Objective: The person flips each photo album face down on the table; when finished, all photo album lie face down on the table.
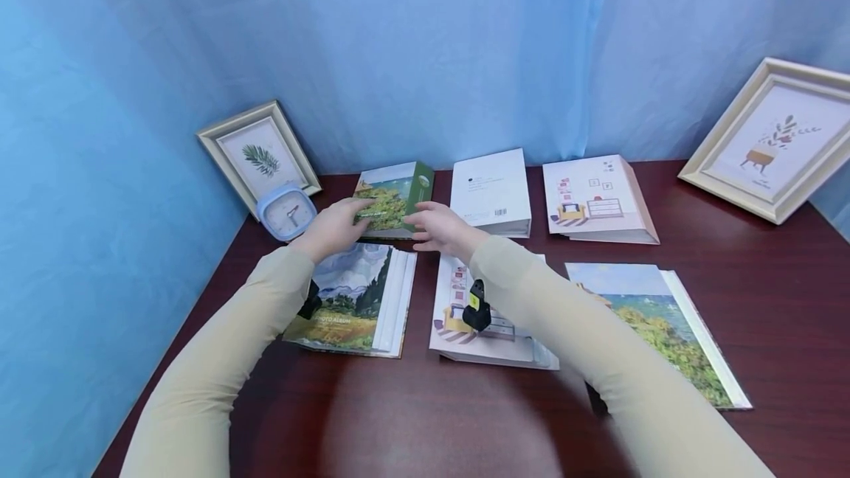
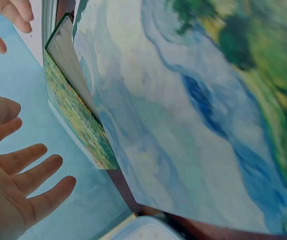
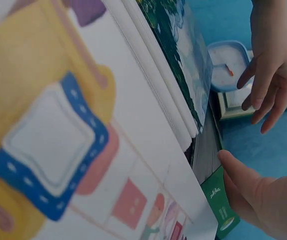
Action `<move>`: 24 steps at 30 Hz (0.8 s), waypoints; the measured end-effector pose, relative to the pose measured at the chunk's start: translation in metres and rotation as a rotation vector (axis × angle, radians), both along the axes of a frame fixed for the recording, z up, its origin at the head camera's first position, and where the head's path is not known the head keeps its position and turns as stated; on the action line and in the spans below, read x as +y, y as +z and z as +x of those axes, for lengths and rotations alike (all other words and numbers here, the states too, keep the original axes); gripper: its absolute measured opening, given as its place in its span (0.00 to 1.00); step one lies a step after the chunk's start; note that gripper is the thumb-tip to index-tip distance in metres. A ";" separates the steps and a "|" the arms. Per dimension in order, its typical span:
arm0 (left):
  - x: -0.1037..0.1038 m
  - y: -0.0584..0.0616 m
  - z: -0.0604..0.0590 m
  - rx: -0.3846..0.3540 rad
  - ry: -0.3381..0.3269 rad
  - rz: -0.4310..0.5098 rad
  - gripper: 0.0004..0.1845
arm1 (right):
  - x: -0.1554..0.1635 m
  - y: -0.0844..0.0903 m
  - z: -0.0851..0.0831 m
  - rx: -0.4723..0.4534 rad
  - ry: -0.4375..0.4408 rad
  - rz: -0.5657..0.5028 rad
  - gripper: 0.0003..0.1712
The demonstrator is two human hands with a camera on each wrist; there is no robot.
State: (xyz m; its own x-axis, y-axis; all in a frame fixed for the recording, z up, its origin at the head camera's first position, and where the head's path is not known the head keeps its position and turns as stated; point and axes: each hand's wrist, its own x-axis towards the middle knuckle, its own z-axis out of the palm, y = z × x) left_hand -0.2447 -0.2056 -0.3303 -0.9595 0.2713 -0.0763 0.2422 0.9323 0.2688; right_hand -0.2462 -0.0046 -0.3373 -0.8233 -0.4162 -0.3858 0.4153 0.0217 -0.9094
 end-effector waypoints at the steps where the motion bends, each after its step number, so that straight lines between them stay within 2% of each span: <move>1: -0.002 0.000 0.001 0.001 0.002 0.008 0.24 | -0.001 0.001 0.002 0.000 0.009 0.005 0.36; 11: -0.023 -0.005 0.014 -0.023 0.025 0.056 0.26 | -0.009 0.005 0.022 0.001 0.140 0.104 0.41; 19: -0.040 -0.013 0.037 -0.087 0.067 0.049 0.33 | -0.015 0.007 0.042 0.024 0.231 0.184 0.44; 24: -0.051 -0.022 0.051 -0.129 0.068 0.063 0.38 | -0.019 0.004 0.050 0.049 0.271 0.207 0.47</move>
